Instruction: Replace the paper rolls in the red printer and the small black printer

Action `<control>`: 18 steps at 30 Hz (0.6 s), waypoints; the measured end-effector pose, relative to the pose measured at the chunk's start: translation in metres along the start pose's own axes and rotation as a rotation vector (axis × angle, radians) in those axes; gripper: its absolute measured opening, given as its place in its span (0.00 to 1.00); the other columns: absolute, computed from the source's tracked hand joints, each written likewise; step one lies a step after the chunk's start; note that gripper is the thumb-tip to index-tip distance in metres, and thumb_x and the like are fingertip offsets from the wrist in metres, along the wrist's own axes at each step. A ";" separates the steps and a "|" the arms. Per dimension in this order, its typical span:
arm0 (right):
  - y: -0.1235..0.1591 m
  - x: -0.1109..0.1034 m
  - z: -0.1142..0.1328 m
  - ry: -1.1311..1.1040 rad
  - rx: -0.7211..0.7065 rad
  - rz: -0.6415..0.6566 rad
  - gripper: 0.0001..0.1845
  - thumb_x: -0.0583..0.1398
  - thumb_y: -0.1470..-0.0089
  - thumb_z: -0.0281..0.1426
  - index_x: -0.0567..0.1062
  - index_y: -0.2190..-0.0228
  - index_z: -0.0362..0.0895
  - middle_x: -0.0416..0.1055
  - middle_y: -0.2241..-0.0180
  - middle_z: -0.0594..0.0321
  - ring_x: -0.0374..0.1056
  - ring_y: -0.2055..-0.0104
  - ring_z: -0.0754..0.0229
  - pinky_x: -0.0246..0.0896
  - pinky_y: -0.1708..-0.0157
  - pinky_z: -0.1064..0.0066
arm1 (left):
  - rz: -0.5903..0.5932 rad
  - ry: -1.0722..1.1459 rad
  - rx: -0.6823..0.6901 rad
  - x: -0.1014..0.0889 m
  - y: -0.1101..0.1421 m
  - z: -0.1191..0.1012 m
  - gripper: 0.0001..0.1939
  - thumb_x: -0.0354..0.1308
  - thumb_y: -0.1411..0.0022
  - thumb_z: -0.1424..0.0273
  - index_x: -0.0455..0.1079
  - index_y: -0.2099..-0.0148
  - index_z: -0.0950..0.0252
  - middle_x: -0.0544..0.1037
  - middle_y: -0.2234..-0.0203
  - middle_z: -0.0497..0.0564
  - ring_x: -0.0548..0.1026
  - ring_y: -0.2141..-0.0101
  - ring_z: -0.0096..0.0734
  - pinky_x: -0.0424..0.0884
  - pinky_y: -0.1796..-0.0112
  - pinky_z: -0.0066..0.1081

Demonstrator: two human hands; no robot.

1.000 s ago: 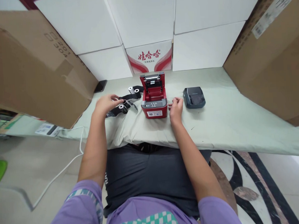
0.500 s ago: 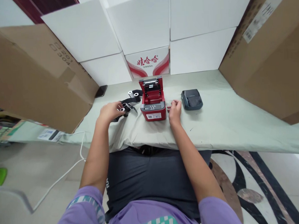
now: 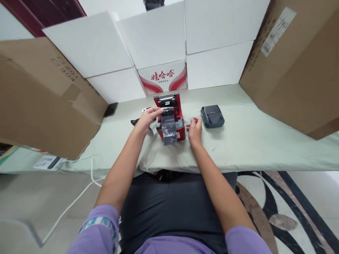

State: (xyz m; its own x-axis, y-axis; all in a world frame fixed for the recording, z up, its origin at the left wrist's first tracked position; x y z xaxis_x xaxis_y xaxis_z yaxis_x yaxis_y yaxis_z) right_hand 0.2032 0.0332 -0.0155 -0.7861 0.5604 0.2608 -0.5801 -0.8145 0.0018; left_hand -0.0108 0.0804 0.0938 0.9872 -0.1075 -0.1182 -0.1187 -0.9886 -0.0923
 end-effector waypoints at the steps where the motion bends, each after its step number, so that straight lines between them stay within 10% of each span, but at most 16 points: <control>1: 0.000 0.000 0.000 0.003 -0.001 0.001 0.08 0.55 0.42 0.39 0.65 0.61 0.50 0.68 0.65 0.68 0.69 0.70 0.64 0.65 0.72 0.72 | -0.011 -0.028 -0.006 0.003 -0.003 0.005 0.17 0.74 0.52 0.59 0.77 0.65 0.64 0.82 0.70 0.50 0.78 0.65 0.33 0.72 0.60 0.32; 10: 0.002 0.000 0.002 0.028 -0.003 0.001 0.09 0.55 0.41 0.39 0.65 0.61 0.49 0.67 0.65 0.68 0.69 0.70 0.64 0.65 0.71 0.71 | 0.050 -0.704 0.171 0.008 -0.013 0.000 0.12 0.68 0.45 0.57 0.80 0.64 0.59 0.85 0.64 0.52 0.75 0.50 0.51 0.60 0.43 0.52; 18: 0.003 -0.001 0.004 0.034 -0.003 0.008 0.10 0.54 0.42 0.40 0.65 0.60 0.49 0.67 0.64 0.67 0.70 0.71 0.64 0.63 0.72 0.70 | 0.210 -0.838 0.165 0.012 -0.017 -0.005 0.11 0.64 0.43 0.61 0.83 0.59 0.57 0.85 0.60 0.52 0.71 0.47 0.53 0.59 0.43 0.52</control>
State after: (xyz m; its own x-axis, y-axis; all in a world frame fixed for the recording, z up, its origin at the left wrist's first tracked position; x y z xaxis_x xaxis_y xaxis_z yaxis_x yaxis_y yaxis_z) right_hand 0.2029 0.0299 -0.0120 -0.7973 0.5590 0.2275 -0.5746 -0.8184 -0.0029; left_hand 0.0031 0.0951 0.0992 0.5476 -0.1087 -0.8297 -0.3669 -0.9223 -0.1214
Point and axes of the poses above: each hand's wrist, its own y-axis away from the middle knuckle, its own x-axis out of the palm, z = x × y, the point moved 4 cm from there along -y, towards the middle knuckle
